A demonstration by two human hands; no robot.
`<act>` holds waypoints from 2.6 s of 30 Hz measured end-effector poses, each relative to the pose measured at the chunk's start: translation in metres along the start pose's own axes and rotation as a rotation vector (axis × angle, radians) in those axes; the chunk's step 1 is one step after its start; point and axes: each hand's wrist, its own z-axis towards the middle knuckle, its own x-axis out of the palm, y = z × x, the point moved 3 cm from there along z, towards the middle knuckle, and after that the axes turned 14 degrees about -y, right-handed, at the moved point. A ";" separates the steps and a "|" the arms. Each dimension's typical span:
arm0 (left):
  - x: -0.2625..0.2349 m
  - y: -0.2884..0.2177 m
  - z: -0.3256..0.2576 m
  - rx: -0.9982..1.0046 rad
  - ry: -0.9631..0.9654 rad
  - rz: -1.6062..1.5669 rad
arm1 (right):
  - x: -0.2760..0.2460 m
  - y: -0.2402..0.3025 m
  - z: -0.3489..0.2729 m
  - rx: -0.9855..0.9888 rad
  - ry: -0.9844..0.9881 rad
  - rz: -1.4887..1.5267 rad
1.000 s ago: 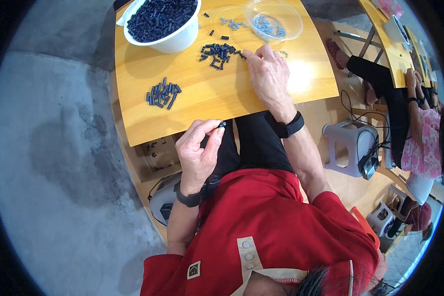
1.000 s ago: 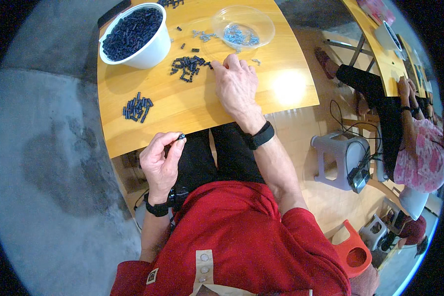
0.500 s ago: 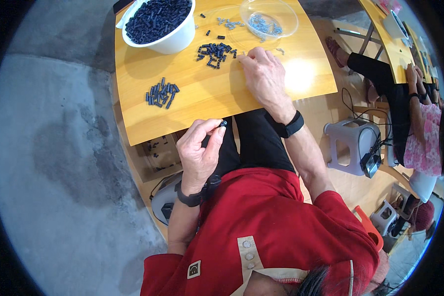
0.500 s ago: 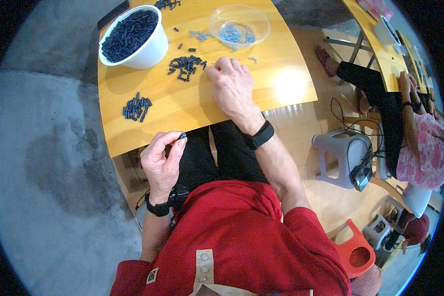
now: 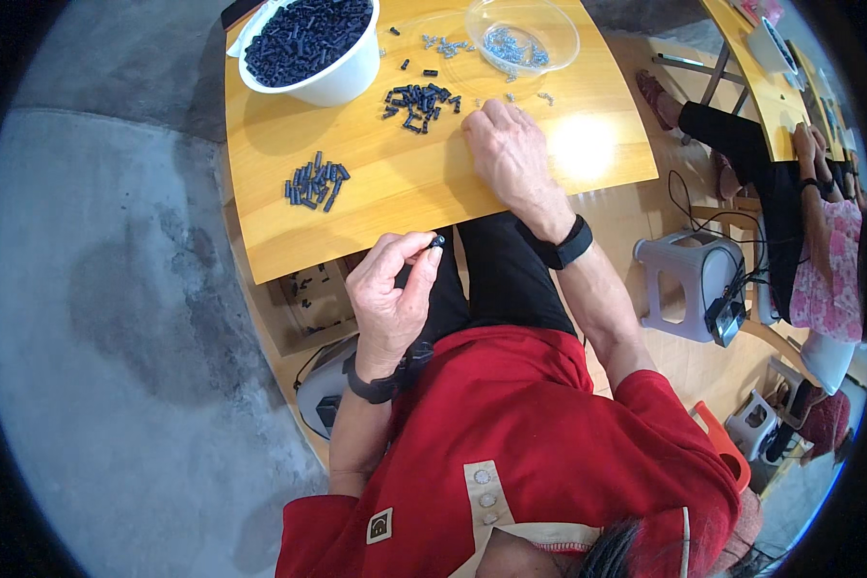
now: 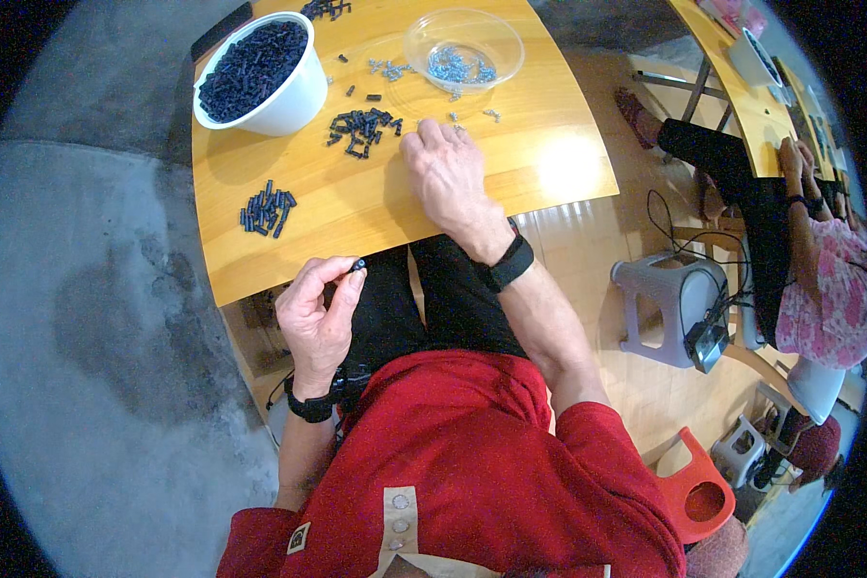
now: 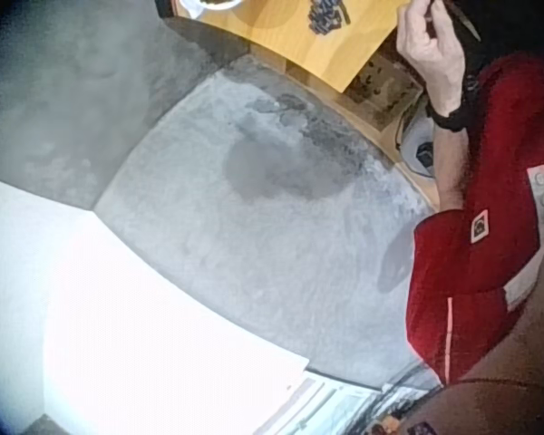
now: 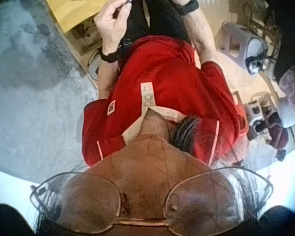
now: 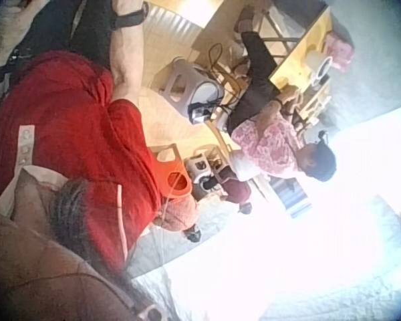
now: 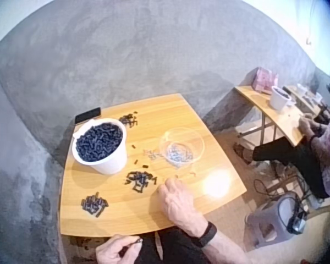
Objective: Assembling small black and grey plastic components at a work table.
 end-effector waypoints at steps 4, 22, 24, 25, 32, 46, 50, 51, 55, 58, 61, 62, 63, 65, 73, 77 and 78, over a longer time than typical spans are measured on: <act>-0.001 -0.001 0.000 0.000 -0.012 -0.001 | -0.032 0.021 0.004 0.201 -0.022 0.336; 0.007 -0.018 -0.007 0.074 0.020 0.022 | -0.080 0.037 -0.060 1.135 0.328 1.836; 0.009 -0.019 -0.008 0.083 0.024 0.012 | -0.082 0.035 -0.064 1.082 0.300 1.824; 0.009 -0.020 -0.008 0.090 0.025 0.004 | -0.082 0.034 -0.066 1.029 0.276 1.812; 0.012 -0.026 -0.009 0.099 0.057 -0.017 | -0.091 0.034 -0.066 0.982 0.182 1.631; 0.015 -0.033 -0.004 0.163 0.090 0.056 | -0.103 0.036 -0.054 0.770 0.158 1.466; 0.014 -0.033 -0.002 0.183 0.101 0.087 | -0.105 0.034 -0.050 0.706 0.172 1.403; 0.014 -0.034 -0.001 0.210 0.107 0.110 | -0.107 0.034 -0.047 0.629 0.171 1.333; 0.014 -0.041 0.003 0.330 0.144 0.227 | -0.112 0.033 -0.037 0.363 0.152 1.115; 0.015 -0.044 0.005 0.339 0.166 0.231 | -0.110 0.033 -0.037 0.413 0.167 1.173; 0.017 -0.041 0.004 0.386 0.152 0.206 | -0.105 0.035 -0.040 0.427 0.207 1.199; 0.017 -0.041 0.003 0.385 0.152 0.207 | -0.103 0.036 -0.041 0.428 0.207 1.200; 0.016 -0.042 0.003 0.360 0.139 0.206 | -0.101 0.036 -0.042 0.445 0.201 1.242; 0.015 -0.041 0.002 0.334 0.125 0.204 | -0.098 0.036 -0.046 0.463 0.196 1.282; 0.016 -0.049 0.004 0.388 0.090 0.284 | -0.069 0.035 -0.072 1.083 0.380 1.897; 0.015 -0.050 0.004 0.403 0.101 0.316 | -0.068 0.037 -0.070 1.024 0.378 1.831; 0.016 -0.051 0.004 0.415 0.103 0.309 | -0.069 0.037 -0.069 1.023 0.378 1.832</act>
